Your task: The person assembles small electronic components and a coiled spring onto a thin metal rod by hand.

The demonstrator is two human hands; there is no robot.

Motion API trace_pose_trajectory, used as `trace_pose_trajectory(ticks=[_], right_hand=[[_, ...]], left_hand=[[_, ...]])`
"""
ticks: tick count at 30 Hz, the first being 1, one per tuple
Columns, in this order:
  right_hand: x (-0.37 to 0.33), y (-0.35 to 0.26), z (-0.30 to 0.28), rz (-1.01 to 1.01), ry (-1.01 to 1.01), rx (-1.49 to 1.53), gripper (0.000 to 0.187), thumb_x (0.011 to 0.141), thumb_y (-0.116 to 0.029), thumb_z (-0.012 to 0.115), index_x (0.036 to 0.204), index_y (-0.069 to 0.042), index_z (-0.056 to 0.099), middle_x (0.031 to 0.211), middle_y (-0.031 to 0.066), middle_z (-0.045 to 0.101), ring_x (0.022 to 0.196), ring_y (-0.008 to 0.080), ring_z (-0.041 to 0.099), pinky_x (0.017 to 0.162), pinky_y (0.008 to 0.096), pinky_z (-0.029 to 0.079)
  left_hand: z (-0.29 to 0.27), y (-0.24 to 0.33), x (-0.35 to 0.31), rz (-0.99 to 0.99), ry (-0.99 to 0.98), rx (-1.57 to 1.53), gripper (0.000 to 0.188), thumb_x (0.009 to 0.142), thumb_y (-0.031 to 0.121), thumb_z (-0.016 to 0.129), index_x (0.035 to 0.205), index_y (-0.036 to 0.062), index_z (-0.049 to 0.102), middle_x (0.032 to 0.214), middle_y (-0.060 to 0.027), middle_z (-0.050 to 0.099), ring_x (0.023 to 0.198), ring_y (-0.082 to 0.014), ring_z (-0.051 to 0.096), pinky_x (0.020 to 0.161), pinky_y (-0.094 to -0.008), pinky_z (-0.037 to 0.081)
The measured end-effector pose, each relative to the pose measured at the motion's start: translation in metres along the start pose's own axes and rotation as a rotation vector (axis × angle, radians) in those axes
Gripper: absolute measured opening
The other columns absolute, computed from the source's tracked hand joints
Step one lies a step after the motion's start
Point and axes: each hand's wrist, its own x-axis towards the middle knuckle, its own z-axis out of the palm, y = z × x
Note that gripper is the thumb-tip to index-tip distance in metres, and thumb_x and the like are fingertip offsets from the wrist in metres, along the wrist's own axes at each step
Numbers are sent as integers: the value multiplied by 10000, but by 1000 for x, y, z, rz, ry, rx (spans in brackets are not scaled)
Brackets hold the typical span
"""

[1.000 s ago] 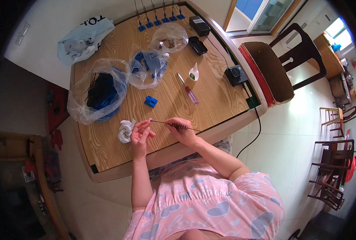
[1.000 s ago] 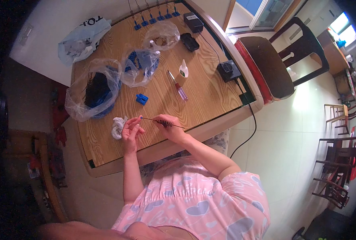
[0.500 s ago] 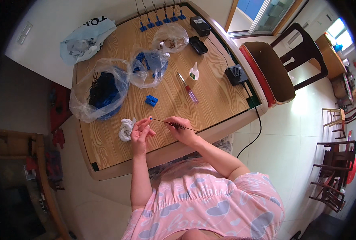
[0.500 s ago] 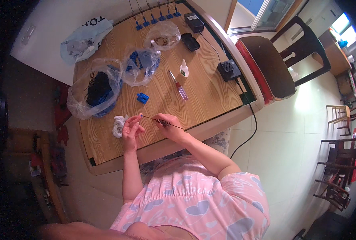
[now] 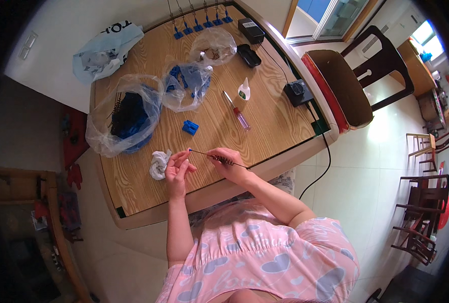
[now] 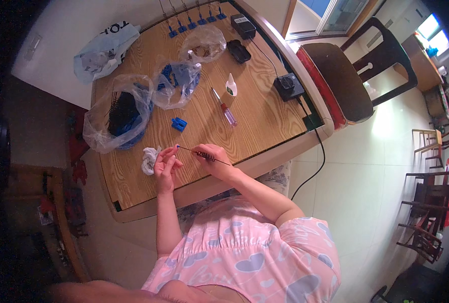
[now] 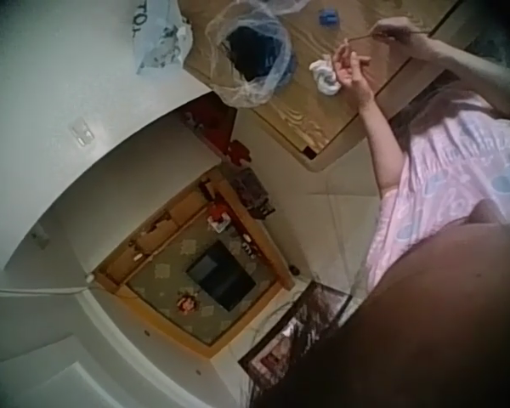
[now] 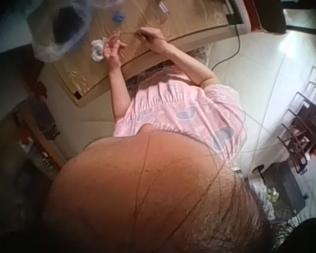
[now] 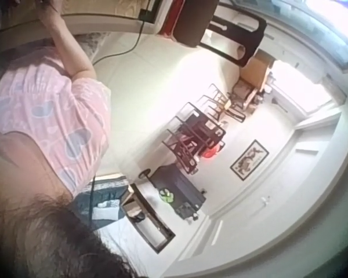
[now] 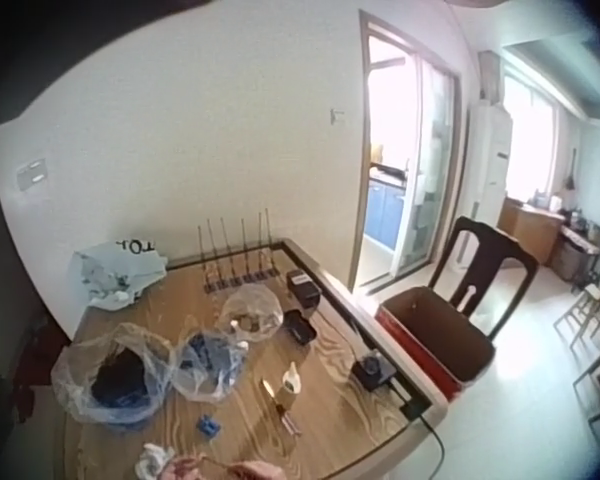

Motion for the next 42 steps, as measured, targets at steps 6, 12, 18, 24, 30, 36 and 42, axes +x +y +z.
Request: trace_pose_trajectory(ticks=[6,12,18,24,30,36,42], right_hand=[[1,-2,0,14,-32,-21,148,800,23,640,945,-2,644,839,132,653,740,260,632,658,327,495],[3,-3,0,18,-14,-4,150,803,28,631,950,0,640,837,139,651,738,262,634,653,327,495],[1,1,4,147,25,103,112,846,-3,633,958,-7,637,744,73,604,644,111,527,582,258,444],[3,-3,3,231,22,152,84,870,-24,629,953,-13,638,685,14,549,609,54,449,536,230,393],[3,-3,3,199,47,138,87,868,-26,631,954,-13,637,680,12,544,606,49,443,533,231,392],[2,-1,4,236,39,167,90,867,-23,623,956,-16,640,671,9,533,603,49,437,527,227,381],[3,-2,4,193,49,138,92,868,-14,615,957,-16,637,649,3,518,589,46,425,511,229,369]], left_hand=[[-3,1,1,-41,-18,23,251,902,29,561,1151,6,546,1215,-147,612,720,-128,635,658,-237,524],[-2,3,3,-56,-51,45,249,897,25,567,1144,3,547,1228,-161,598,713,-133,634,653,-235,514],[3,6,1,-42,-55,100,244,892,21,569,1135,8,549,1247,-151,589,714,-113,622,660,-224,512],[0,1,1,-11,-59,162,252,891,11,574,1140,-3,538,1246,-159,580,696,-118,635,640,-220,518],[-1,-1,1,-10,-70,162,256,891,14,573,1144,-4,535,1257,-146,579,699,-121,639,643,-226,520],[0,0,0,-8,-72,186,258,892,14,572,1146,-4,534,1260,-148,577,704,-126,644,648,-231,524],[-1,0,1,-13,-78,175,254,892,14,573,1143,-4,535,1269,-150,572,706,-126,645,649,-231,524]])
